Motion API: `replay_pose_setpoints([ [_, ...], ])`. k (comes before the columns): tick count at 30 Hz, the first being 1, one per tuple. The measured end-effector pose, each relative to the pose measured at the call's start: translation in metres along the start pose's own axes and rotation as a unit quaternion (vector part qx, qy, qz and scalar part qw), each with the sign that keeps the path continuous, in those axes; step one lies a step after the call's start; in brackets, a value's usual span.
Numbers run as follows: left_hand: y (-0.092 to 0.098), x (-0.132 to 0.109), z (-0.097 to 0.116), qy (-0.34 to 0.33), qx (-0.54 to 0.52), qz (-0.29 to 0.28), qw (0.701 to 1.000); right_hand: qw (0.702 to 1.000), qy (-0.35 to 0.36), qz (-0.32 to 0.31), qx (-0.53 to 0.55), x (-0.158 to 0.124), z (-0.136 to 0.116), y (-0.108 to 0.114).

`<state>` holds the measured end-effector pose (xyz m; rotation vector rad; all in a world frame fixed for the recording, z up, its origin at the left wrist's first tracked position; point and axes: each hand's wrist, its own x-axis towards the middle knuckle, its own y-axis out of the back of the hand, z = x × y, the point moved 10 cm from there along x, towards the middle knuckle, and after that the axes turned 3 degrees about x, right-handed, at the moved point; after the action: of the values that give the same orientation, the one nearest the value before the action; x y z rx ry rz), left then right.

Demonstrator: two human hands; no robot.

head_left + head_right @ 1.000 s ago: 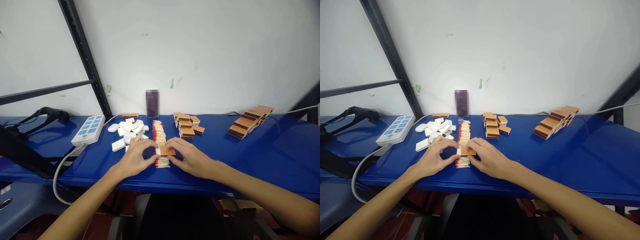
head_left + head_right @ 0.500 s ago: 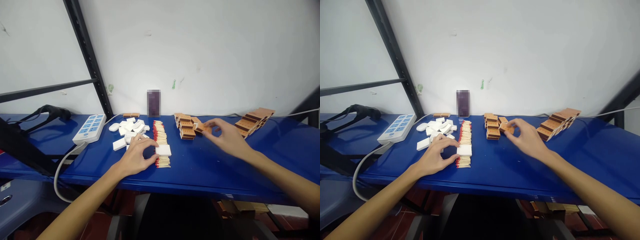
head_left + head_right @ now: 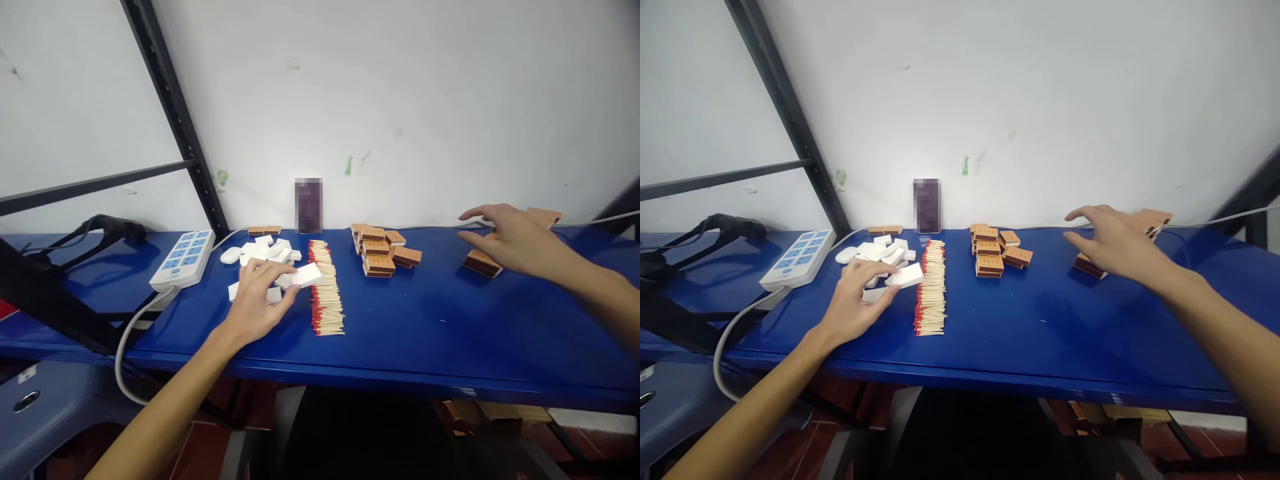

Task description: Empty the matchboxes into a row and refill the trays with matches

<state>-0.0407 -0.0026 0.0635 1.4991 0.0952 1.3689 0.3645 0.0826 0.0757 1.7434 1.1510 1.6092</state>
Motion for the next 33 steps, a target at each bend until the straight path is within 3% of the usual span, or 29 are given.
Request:
replay_pose_setpoints([
  [3, 0.009, -0.009, -0.009, 0.005, 0.097, -0.007, 0.995, 0.982, 0.013, -0.051, -0.180, -0.023, 0.016, -0.003],
  [7, 0.016, -0.027, -0.018, 0.017, 0.150, -0.024, 0.988, 0.958, 0.034, -0.075, -0.275, -0.052, 0.023, -0.020],
  [12, 0.021, -0.037, -0.024, 0.017, 0.190, -0.030, 0.981, 0.969, 0.061, -0.066, -0.230, -0.061, 0.027, -0.035],
  [18, 0.029, -0.032, -0.023, 0.004, 0.154, -0.004, 0.988, 0.982, 0.075, -0.003, -0.170, -0.060, 0.015, -0.021],
  [21, 0.039, -0.026, -0.015, 0.005, 0.114, 0.046, 0.992, 0.985, 0.072, 0.065, -0.143, -0.060, -0.012, 0.004],
  [24, 0.044, -0.018, -0.001, 0.001, 0.059, 0.087, 0.994, 0.985, 0.071, 0.153, -0.021, -0.064, -0.050, 0.036],
  [27, 0.033, -0.009, 0.022, -0.037, -0.027, 0.070, 0.996, 0.978, 0.093, 0.088, 0.167, -0.064, -0.093, 0.032],
  [29, 0.025, -0.004, 0.036, -0.061, -0.068, 0.062, 0.994, 0.966, 0.107, 0.018, 0.233, -0.065, -0.123, 0.020],
  [33, 0.008, 0.005, 0.055, -0.075, -0.097, 0.034, 0.992, 0.933, 0.127, -0.031, 0.335, -0.070, -0.167, 0.010],
])
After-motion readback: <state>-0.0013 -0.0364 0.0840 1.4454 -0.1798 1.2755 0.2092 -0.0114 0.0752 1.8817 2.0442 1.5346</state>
